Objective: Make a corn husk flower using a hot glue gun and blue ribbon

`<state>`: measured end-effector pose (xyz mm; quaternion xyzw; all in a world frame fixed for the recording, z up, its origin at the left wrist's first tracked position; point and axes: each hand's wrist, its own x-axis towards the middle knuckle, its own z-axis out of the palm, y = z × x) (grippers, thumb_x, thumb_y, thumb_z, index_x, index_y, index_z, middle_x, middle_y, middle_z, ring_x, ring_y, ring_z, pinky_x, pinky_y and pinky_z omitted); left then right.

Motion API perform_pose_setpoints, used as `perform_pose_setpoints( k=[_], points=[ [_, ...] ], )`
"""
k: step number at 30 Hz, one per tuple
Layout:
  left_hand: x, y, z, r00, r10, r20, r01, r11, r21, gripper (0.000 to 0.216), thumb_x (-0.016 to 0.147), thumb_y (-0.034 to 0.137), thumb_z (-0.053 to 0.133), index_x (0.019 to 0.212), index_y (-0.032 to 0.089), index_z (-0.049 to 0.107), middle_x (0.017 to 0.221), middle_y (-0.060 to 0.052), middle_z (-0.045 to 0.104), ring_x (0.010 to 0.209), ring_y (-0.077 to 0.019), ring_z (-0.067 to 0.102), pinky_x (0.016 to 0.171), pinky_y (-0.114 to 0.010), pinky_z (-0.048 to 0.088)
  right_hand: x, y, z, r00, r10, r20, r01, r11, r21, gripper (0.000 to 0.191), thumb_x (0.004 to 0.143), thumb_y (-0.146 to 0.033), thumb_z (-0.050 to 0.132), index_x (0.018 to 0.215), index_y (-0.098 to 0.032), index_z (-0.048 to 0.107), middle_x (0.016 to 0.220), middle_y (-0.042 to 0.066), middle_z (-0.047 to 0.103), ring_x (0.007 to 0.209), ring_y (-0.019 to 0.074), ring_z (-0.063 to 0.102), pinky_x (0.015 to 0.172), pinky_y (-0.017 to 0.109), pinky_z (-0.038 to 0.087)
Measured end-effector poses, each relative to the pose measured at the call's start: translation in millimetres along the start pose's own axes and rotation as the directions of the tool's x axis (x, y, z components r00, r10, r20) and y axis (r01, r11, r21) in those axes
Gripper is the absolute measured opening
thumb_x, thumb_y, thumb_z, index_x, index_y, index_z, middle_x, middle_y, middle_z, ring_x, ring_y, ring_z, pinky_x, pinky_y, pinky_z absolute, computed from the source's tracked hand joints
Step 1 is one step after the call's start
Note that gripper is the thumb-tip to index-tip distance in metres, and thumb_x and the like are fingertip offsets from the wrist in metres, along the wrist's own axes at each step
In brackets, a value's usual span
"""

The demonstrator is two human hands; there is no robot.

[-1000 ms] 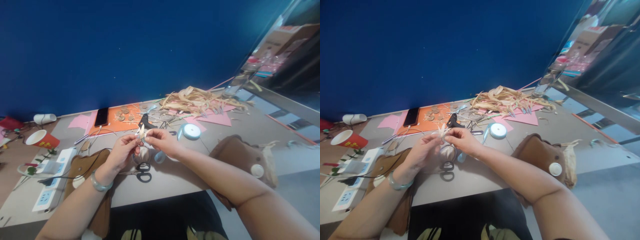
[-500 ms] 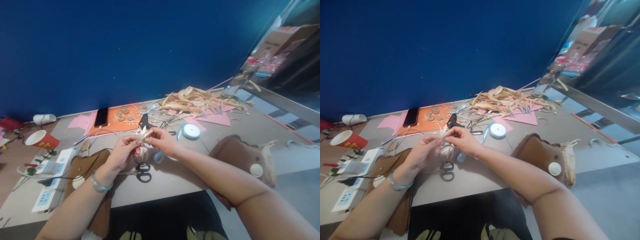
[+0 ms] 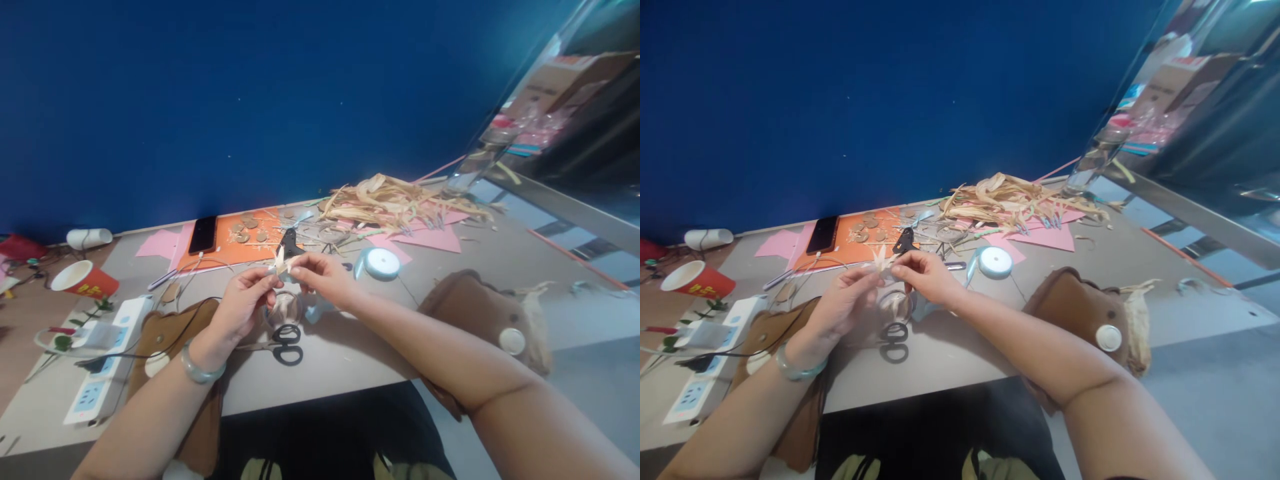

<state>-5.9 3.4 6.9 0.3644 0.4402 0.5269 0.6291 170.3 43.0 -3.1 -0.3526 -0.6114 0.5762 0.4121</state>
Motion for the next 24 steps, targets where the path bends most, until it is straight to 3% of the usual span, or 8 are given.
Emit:
perform_pose_setpoints(
  k=[3, 6, 8, 10, 13, 15, 18, 24],
  points=[
    [6.1, -1.5, -5.5, 0.997, 0.058, -0.056, -0.06, 0.998, -0.029, 0.022, 0.061, 0.026, 0.083, 0.072, 0.013, 0.068, 0.063, -0.001, 0.068, 0.042, -0.0038, 0.05, 0.043, -0.016, 0.042, 9.5, 0.1, -14.4, 0.972, -0.166, -0.167, 0.143, 0.98, -0.142, 0.023, 0.081, -0.039, 0.063, 0.082, -0.016, 0.061, 0.067, -0.001, 0.061, 0.055, 0.0099, 0.055, 0.056, 0.025, 0.045],
    [10.0, -1.8, -8.4, 0.99, 0.1, -0.101, -0.107, 0.992, -0.062, 0.023, 0.059, 0.026, 0.083, 0.069, 0.013, 0.066, 0.064, -0.001, 0.069, 0.039, -0.0024, 0.047, 0.039, -0.015, 0.038, 20.2, -0.9, -34.3, 0.893, -0.292, -0.341, 0.191, 0.934, -0.301, 0.019, 0.084, -0.036, 0.059, 0.082, -0.017, 0.059, 0.067, -0.001, 0.06, 0.056, 0.0115, 0.056, 0.057, 0.026, 0.045],
    [10.7, -1.9, -9.0, 0.986, 0.113, -0.122, -0.123, 0.989, -0.083, 0.023, 0.06, 0.025, 0.083, 0.07, 0.014, 0.066, 0.064, -0.001, 0.069, 0.036, -0.0004, 0.042, 0.036, -0.013, 0.033, 26.2, 0.5, -45.8, 0.853, -0.372, -0.367, 0.19, 0.875, -0.445, 0.014, 0.083, -0.031, 0.059, 0.082, -0.017, 0.059, 0.071, 0.001, 0.062, 0.062, 0.0131, 0.057, 0.061, 0.027, 0.044],
    [10.6, -2.2, -9.4, 0.983, 0.12, -0.138, -0.134, 0.986, -0.1, 0.021, 0.061, 0.024, 0.081, 0.071, 0.014, 0.065, 0.065, -0.001, 0.07, 0.034, 0.0015, 0.038, 0.035, -0.012, 0.028, 31.2, 5.6, -52.4, 0.859, -0.415, -0.301, 0.17, 0.784, -0.597, 0.011, 0.082, -0.027, 0.058, 0.082, -0.016, 0.062, 0.076, 0.003, 0.065, 0.068, 0.0152, 0.057, 0.066, 0.028, 0.044],
    [10.4, -2.8, -10.1, 0.981, 0.126, -0.148, -0.143, 0.984, -0.108, 0.02, 0.063, 0.022, 0.08, 0.072, 0.014, 0.064, 0.067, -0.001, 0.07, 0.033, 0.0024, 0.035, 0.035, -0.012, 0.028, 36.8, 19.6, -50.9, 0.915, -0.391, -0.099, 0.157, 0.571, -0.806, 0.014, 0.083, -0.026, 0.059, 0.084, -0.014, 0.066, 0.085, 0.008, 0.067, 0.081, 0.0203, 0.057, 0.076, 0.032, 0.041],
    [10.6, -3.0, -10.8, 0.981, 0.125, -0.15, -0.142, 0.984, -0.103, 0.02, 0.064, 0.022, 0.079, 0.071, 0.014, 0.063, 0.067, -0.001, 0.07, 0.033, 0.0023, 0.035, 0.036, -0.013, 0.029, 39.3, 30.4, -44.4, 0.952, -0.305, 0.031, 0.157, 0.398, -0.904, 0.021, 0.084, -0.032, 0.061, 0.094, -0.015, 0.068, 0.094, 0.012, 0.067, 0.091, 0.0249, 0.055, 0.083, 0.036, 0.037],
    [10.7, -2.6, -11.2, 0.981, 0.118, -0.151, -0.136, 0.984, -0.115, 0.02, 0.064, 0.023, 0.079, 0.07, 0.014, 0.063, 0.067, 0.0, 0.069, 0.033, 0.0024, 0.034, 0.036, -0.013, 0.03, 42.0, 43.3, -34.0, 0.977, -0.192, 0.089, 0.131, 0.219, -0.967, 0.032, 0.086, -0.037, 0.06, 0.108, -0.015, 0.067, 0.105, 0.015, 0.066, 0.101, 0.0296, 0.051, 0.086, 0.039, 0.033],
    [9.7, -0.3, -10.6, 0.99, 0.094, -0.102, -0.112, 0.974, -0.195, 0.021, 0.063, 0.022, 0.08, 0.07, 0.014, 0.063, 0.066, -0.001, 0.069, 0.033, 0.0032, 0.032, 0.036, -0.012, 0.028, 46.0, 53.8, -30.2, 0.985, -0.153, 0.075, 0.1, 0.166, -0.981, 0.038, 0.088, -0.028, 0.055, 0.123, -0.012, 0.059, 0.108, 0.014, 0.067, 0.103, 0.0299, 0.052, 0.088, 0.039, 0.032]
  ],
)
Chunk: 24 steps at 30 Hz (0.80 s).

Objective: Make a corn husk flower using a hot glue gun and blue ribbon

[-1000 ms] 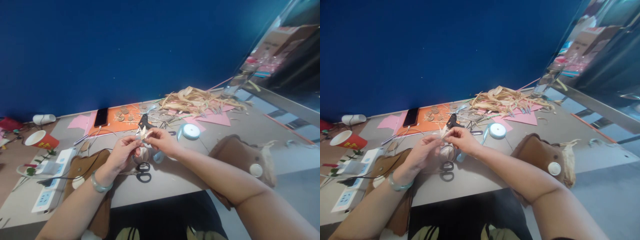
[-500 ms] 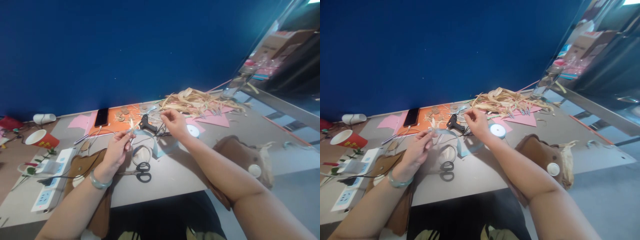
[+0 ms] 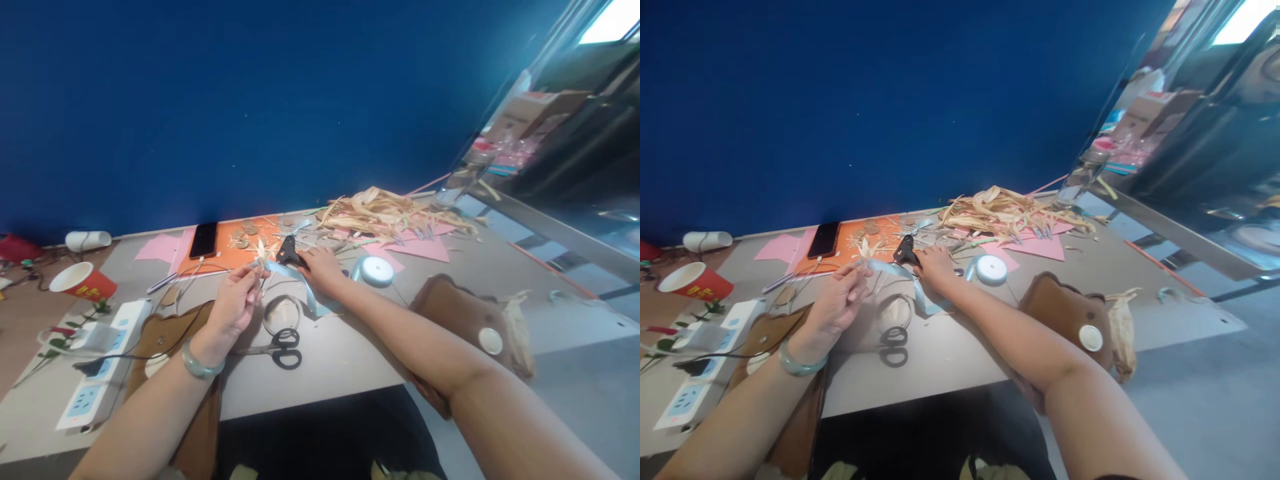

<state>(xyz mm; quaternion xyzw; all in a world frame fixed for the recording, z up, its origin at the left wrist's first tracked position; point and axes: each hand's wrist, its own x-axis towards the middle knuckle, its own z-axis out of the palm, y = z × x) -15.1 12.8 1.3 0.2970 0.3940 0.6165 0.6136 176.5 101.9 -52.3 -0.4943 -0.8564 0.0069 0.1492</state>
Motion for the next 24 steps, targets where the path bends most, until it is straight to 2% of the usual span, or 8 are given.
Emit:
perform_pose_setpoints(
  k=[4, 8, 10, 12, 15, 19, 21, 24],
  points=[
    [1.1, 2.9, -0.6, 1.0, 0.0, -0.011, -0.001, 0.996, -0.084, 0.022, 0.062, 0.021, 0.081, 0.073, 0.014, 0.063, 0.066, -0.001, 0.07, 0.033, 0.0036, 0.032, 0.036, -0.01, 0.026, -1.1, 0.8, -8.2, 0.999, -0.015, -0.051, 0.014, 1.0, -0.012, 0.036, 0.093, -0.023, 0.045, 0.124, -0.01, 0.058, 0.112, 0.016, 0.065, 0.103, 0.0292, 0.051, 0.088, 0.038, 0.033],
    [3.7, 4.9, -2.4, 0.999, 0.023, -0.042, -0.028, 0.993, -0.118, 0.022, 0.061, 0.02, 0.081, 0.073, 0.015, 0.063, 0.066, -0.001, 0.069, 0.033, 0.004, 0.032, 0.035, -0.01, 0.026, -3.2, 7.8, -27.7, 0.975, -0.002, -0.222, -0.012, 0.998, -0.06, 0.037, 0.094, -0.022, 0.039, 0.123, -0.007, 0.057, 0.11, 0.019, 0.063, 0.103, 0.0318, 0.05, 0.089, 0.042, 0.034],
    [4.9, 4.6, -3.5, 0.998, 0.033, -0.05, -0.038, 0.993, -0.115, 0.021, 0.062, 0.02, 0.08, 0.073, 0.015, 0.062, 0.066, 0.0, 0.069, 0.033, 0.0039, 0.033, 0.035, -0.01, 0.026, -2.3, 16.3, -35.8, 0.939, 0.055, -0.339, -0.047, 0.998, 0.032, 0.038, 0.093, -0.025, 0.04, 0.123, -0.008, 0.057, 0.112, 0.02, 0.063, 0.106, 0.0323, 0.05, 0.092, 0.044, 0.034],
    [5.9, 3.8, -4.2, 0.997, 0.037, -0.061, -0.043, 0.994, -0.103, 0.021, 0.062, 0.02, 0.08, 0.072, 0.014, 0.062, 0.067, 0.0, 0.069, 0.033, 0.0039, 0.033, 0.035, -0.01, 0.025, 0.3, 25.9, -40.1, 0.875, 0.198, -0.441, -0.074, 0.956, 0.283, 0.038, 0.09, -0.028, 0.045, 0.12, -0.01, 0.059, 0.113, 0.018, 0.063, 0.106, 0.0303, 0.052, 0.094, 0.044, 0.037],
    [6.5, 3.0, -4.2, 0.995, 0.042, -0.087, -0.047, 0.997, -0.056, 0.022, 0.061, 0.021, 0.079, 0.07, 0.014, 0.06, 0.069, -0.001, 0.07, 0.033, 0.0035, 0.033, 0.035, -0.011, 0.025, 5.9, 35.2, -41.2, 0.794, 0.493, -0.356, -0.041, 0.628, 0.777, 0.034, 0.085, -0.034, 0.051, 0.111, -0.014, 0.061, 0.101, 0.012, 0.065, 0.088, 0.0223, 0.059, 0.084, 0.04, 0.046],
    [7.0, 2.8, -3.8, 0.992, 0.045, -0.115, -0.05, 0.998, -0.042, 0.024, 0.06, 0.022, 0.08, 0.072, 0.014, 0.06, 0.071, -0.002, 0.07, 0.034, 0.0031, 0.034, 0.036, -0.012, 0.025, 8.9, 30.9, -43.9, 0.824, 0.562, -0.068, 0.036, 0.069, 0.997, 0.031, 0.075, -0.037, 0.065, 0.098, -0.019, 0.059, 0.08, 0.0, 0.06, 0.07, 0.0126, 0.058, 0.075, 0.032, 0.051],
    [7.6, 2.0, -4.1, 0.992, 0.051, -0.117, -0.056, 0.998, -0.036, 0.025, 0.061, 0.023, 0.08, 0.072, 0.014, 0.06, 0.072, -0.001, 0.07, 0.034, 0.0029, 0.035, 0.036, -0.013, 0.025, 6.7, 23.9, -49.1, 0.863, 0.506, 0.013, 0.025, -0.069, 0.997, 0.032, 0.068, -0.031, 0.069, 0.095, -0.02, 0.058, 0.079, -0.001, 0.059, 0.071, 0.0116, 0.059, 0.074, 0.029, 0.052],
    [8.8, 0.2, -4.5, 0.99, 0.056, -0.127, -0.059, 0.998, -0.016, 0.026, 0.061, 0.025, 0.08, 0.071, 0.013, 0.059, 0.071, -0.001, 0.069, 0.034, 0.0024, 0.034, 0.036, -0.014, 0.025, -0.7, 10.6, -59.4, 0.914, 0.395, 0.088, -0.041, -0.126, 0.991, 0.028, 0.063, -0.022, 0.067, 0.089, -0.02, 0.055, 0.078, -0.001, 0.059, 0.068, 0.0119, 0.059, 0.063, 0.026, 0.051]
  ],
)
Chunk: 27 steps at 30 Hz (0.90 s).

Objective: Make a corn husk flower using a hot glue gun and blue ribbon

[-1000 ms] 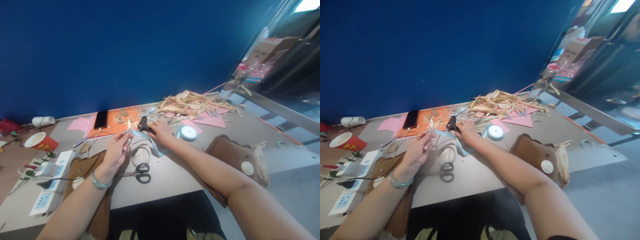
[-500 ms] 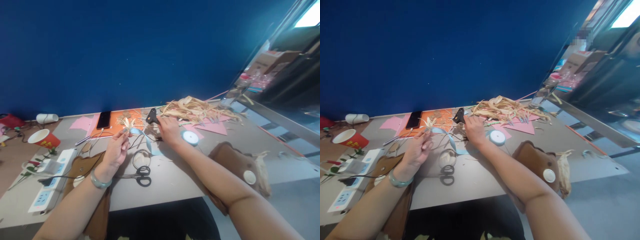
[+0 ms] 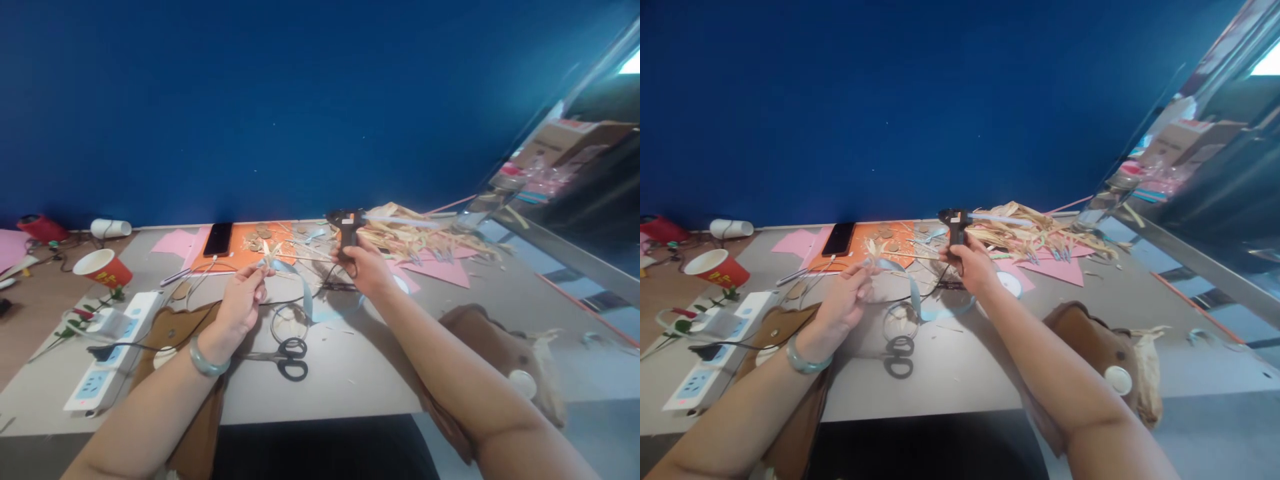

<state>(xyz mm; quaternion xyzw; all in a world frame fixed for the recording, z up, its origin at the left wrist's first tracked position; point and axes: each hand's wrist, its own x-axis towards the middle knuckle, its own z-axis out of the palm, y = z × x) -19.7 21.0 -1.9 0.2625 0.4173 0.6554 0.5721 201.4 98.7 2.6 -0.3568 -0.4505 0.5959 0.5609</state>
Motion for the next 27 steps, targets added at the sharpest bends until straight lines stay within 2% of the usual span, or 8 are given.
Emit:
perform_pose_setpoints(
  k=[4, 7, 12, 18, 22, 27],
  points=[
    [0.4, -1.3, 0.5, 1.0, -0.007, -0.025, 0.007, 1.0, 0.024, 0.026, 0.06, 0.024, 0.08, 0.072, 0.013, 0.06, 0.069, 0.0, 0.069, 0.034, 0.0017, 0.035, 0.036, -0.014, 0.025, -23.6, -5.1, 14.5, 0.99, 0.025, 0.142, -0.012, 0.996, -0.091, 0.021, 0.07, -0.024, 0.063, 0.084, -0.021, 0.048, 0.064, -0.005, 0.052, 0.052, 0.01, 0.052, 0.049, 0.024, 0.041],
    [0.3, -0.4, 1.3, 0.999, -0.01, -0.037, 0.012, 0.999, 0.05, 0.023, 0.061, 0.023, 0.079, 0.071, 0.012, 0.061, 0.065, 0.001, 0.067, 0.035, 0.0012, 0.037, 0.036, -0.014, 0.027, -42.6, -3.9, 23.3, 0.977, -0.038, 0.209, 0.097, 0.956, -0.277, 0.017, 0.081, -0.033, 0.059, 0.082, -0.021, 0.046, 0.056, -0.005, 0.049, 0.048, 0.0104, 0.047, 0.049, 0.026, 0.039],
    [1.1, 0.8, 1.0, 0.998, -0.049, -0.038, 0.049, 0.999, 0.009, 0.023, 0.058, 0.018, 0.08, 0.07, 0.012, 0.062, 0.067, 0.002, 0.066, 0.042, -0.0007, 0.047, 0.041, -0.013, 0.037, -63.0, -2.4, 28.7, 0.923, -0.06, 0.379, 0.236, 0.868, -0.437, 0.023, 0.084, -0.037, 0.06, 0.095, -0.019, 0.052, 0.078, 0.003, 0.057, 0.065, 0.0156, 0.055, 0.063, 0.031, 0.046],
    [0.7, -0.3, -0.3, 0.995, -0.093, -0.026, 0.092, 0.995, -0.024, 0.023, 0.059, 0.018, 0.081, 0.072, 0.012, 0.063, 0.071, 0.0, 0.068, 0.049, -0.0027, 0.054, 0.047, -0.014, 0.043, -65.8, -3.4, 30.6, 0.919, -0.143, 0.367, 0.334, 0.776, -0.535, 0.033, 0.082, -0.036, 0.062, 0.109, -0.022, 0.051, 0.089, 0.005, 0.06, 0.076, 0.0187, 0.056, 0.068, 0.03, 0.046],
    [-1.5, 0.0, 1.4, 0.996, -0.09, -0.012, 0.09, 0.996, -0.021, 0.021, 0.061, 0.02, 0.081, 0.072, 0.012, 0.064, 0.07, 0.0, 0.068, 0.05, -0.003, 0.055, 0.049, -0.014, 0.045, -63.3, -1.5, 29.4, 0.896, -0.15, 0.417, 0.401, 0.675, -0.619, 0.018, 0.084, -0.038, 0.058, 0.088, -0.02, 0.058, 0.079, 0.004, 0.059, 0.071, 0.0184, 0.054, 0.066, 0.03, 0.043],
    [-6.5, 2.6, 6.2, 0.997, -0.082, -0.007, 0.082, 0.997, -0.004, 0.021, 0.06, 0.019, 0.08, 0.071, 0.011, 0.064, 0.069, -0.001, 0.068, 0.05, -0.0036, 0.055, 0.05, -0.015, 0.046, -61.0, 2.2, 27.8, 0.892, -0.13, 0.434, 0.417, 0.61, -0.674, 0.022, 0.087, -0.038, 0.053, 0.076, -0.02, 0.056, 0.066, 0.001, 0.053, 0.059, 0.0149, 0.046, 0.059, 0.028, 0.039]
  ],
)
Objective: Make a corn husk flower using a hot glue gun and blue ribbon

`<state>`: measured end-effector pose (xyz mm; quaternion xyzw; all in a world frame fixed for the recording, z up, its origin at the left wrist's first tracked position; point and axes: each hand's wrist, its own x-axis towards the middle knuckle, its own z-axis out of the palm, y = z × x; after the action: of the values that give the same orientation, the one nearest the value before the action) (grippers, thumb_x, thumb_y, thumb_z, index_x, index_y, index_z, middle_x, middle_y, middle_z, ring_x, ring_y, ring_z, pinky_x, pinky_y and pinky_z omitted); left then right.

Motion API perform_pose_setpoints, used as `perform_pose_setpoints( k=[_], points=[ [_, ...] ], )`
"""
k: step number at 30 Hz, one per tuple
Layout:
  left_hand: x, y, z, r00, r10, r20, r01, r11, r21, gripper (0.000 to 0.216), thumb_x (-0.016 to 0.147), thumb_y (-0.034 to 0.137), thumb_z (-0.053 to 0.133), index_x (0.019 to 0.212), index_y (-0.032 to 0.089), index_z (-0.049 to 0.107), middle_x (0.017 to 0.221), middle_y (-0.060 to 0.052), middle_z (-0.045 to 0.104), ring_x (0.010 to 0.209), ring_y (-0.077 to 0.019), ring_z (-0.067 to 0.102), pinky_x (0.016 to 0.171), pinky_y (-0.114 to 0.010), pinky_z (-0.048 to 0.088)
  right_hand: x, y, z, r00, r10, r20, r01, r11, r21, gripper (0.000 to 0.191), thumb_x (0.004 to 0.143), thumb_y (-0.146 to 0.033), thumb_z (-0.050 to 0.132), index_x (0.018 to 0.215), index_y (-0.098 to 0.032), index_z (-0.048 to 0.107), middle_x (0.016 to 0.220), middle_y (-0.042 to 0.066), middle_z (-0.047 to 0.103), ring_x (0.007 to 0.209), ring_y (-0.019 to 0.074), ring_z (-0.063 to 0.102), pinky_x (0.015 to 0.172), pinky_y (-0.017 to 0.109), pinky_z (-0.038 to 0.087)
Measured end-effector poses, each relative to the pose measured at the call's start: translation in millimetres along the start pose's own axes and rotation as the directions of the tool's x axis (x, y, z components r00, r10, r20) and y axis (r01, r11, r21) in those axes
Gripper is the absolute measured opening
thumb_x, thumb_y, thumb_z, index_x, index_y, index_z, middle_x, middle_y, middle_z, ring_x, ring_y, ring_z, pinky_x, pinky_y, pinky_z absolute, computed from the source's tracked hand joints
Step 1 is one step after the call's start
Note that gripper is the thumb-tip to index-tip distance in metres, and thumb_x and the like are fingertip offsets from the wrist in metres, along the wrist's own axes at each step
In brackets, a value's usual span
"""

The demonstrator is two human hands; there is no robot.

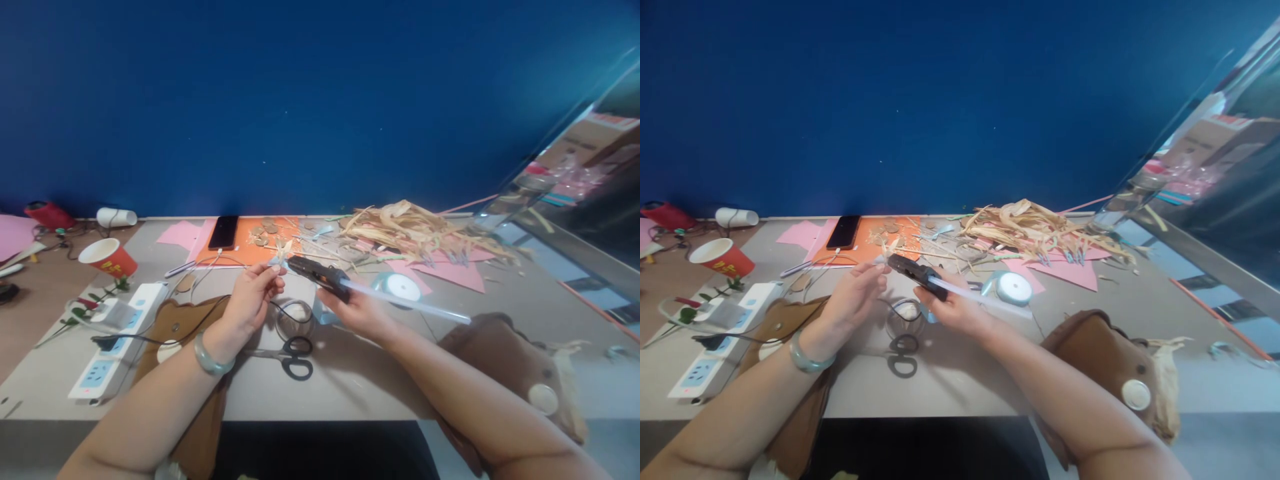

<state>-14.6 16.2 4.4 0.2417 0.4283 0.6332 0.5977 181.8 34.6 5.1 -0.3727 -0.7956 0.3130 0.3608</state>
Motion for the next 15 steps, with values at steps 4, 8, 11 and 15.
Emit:
perform_pose_setpoints(
  k=[4, 8, 11, 15],
  points=[
    [-2.0, 0.3, 1.1, 1.0, 0.001, 0.015, -0.001, 1.0, -0.003, 0.022, 0.059, 0.018, 0.08, 0.072, 0.01, 0.064, 0.067, 0.0, 0.067, 0.049, -0.0033, 0.055, 0.049, -0.015, 0.045, 0.7, 3.6, 1.4, 0.999, -0.046, 0.014, 0.046, 0.998, -0.037, 0.021, 0.088, -0.038, 0.053, 0.079, -0.02, 0.055, 0.067, 0.001, 0.054, 0.06, 0.0145, 0.047, 0.058, 0.027, 0.039],
    [-0.6, -2.1, -0.7, 1.0, 0.013, 0.026, -0.012, 1.0, -0.01, 0.022, 0.061, 0.02, 0.08, 0.072, 0.011, 0.063, 0.068, -0.001, 0.067, 0.049, -0.0032, 0.055, 0.049, -0.014, 0.045, 0.6, 5.3, 1.9, 0.995, -0.097, 0.014, 0.097, 0.993, -0.067, 0.021, 0.089, -0.037, 0.052, 0.081, -0.019, 0.056, 0.068, 0.001, 0.054, 0.062, 0.0143, 0.048, 0.059, 0.026, 0.04],
    [0.6, -4.0, -2.1, 0.999, 0.016, 0.039, -0.016, 1.0, 0.0, 0.02, 0.063, 0.02, 0.079, 0.072, 0.011, 0.064, 0.069, -0.001, 0.068, 0.05, -0.003, 0.055, 0.05, -0.014, 0.046, 0.5, 4.5, 2.2, 0.995, -0.102, 0.005, 0.102, 0.991, -0.081, 0.022, 0.09, -0.034, 0.05, 0.079, -0.017, 0.057, 0.068, 0.002, 0.055, 0.061, 0.0138, 0.048, 0.06, 0.026, 0.041],
    [1.1, -5.4, -3.1, 0.999, 0.018, 0.049, -0.018, 1.0, -0.009, 0.018, 0.064, 0.019, 0.079, 0.071, 0.011, 0.064, 0.069, -0.002, 0.068, 0.05, -0.0032, 0.056, 0.05, -0.014, 0.046, 0.2, 4.2, 3.3, 0.997, -0.073, 0.014, 0.073, 0.994, -0.077, 0.023, 0.09, -0.036, 0.049, 0.08, -0.017, 0.058, 0.069, 0.003, 0.057, 0.063, 0.015, 0.05, 0.061, 0.027, 0.044]
  ],
)
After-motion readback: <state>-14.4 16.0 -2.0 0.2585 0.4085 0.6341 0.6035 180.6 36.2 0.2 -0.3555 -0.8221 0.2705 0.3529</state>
